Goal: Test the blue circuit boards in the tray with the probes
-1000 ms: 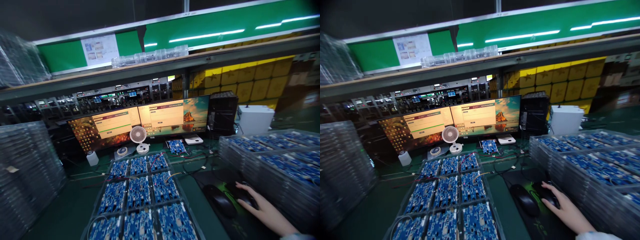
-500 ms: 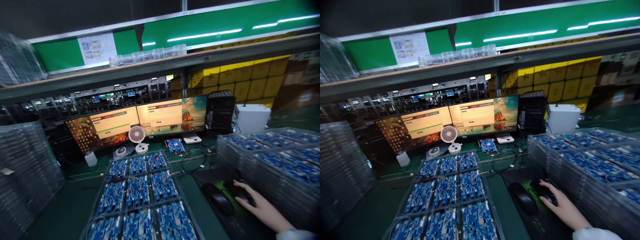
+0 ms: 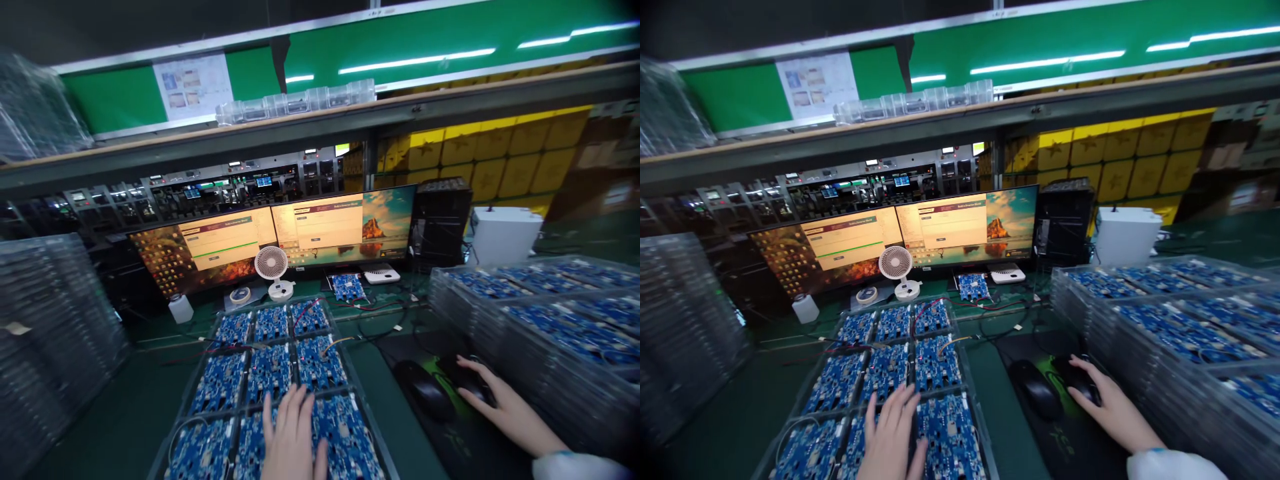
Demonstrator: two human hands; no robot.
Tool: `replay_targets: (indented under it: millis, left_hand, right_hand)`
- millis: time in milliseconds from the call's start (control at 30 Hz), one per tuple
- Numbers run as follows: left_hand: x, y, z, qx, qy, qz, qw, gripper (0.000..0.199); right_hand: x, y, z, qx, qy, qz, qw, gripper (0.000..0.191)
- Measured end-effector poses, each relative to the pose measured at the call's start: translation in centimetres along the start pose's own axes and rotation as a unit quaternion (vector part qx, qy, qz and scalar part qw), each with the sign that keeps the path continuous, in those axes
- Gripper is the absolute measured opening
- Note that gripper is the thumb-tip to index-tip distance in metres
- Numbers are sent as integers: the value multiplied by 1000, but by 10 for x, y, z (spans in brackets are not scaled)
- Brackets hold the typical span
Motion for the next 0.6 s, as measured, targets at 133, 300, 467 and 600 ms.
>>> replay_targets:
  millis: [133,300,467,600]
  left_hand:
    - [-69,-10,-14,39,-22,61,997,51]
    - [-119,-31,-19,3,0,91,996,43]
    - [-136,-38,-21,-42,5,98,994,27]
    - [-140,-41,-21,-55,22,99,993,30]
  right_hand:
    - [0,-1,-1,1,3,-7,1000,58]
    - [0,0,1,0,1,-7,1000,59]
    - [0,0,2,-7,-6,5,1000,58]
    - [1,-2,-1,-3,-5,1,1000,58]
Point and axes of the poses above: each hand's wrist, its own x-axis away from the middle knuckle, its own y-axis out of the back of the hand, z = x × y, the point moved 2 cm from there along -x, towards the middle knuckle, and after that the axes turned 5 degrees about y, right-handed, at the moved point
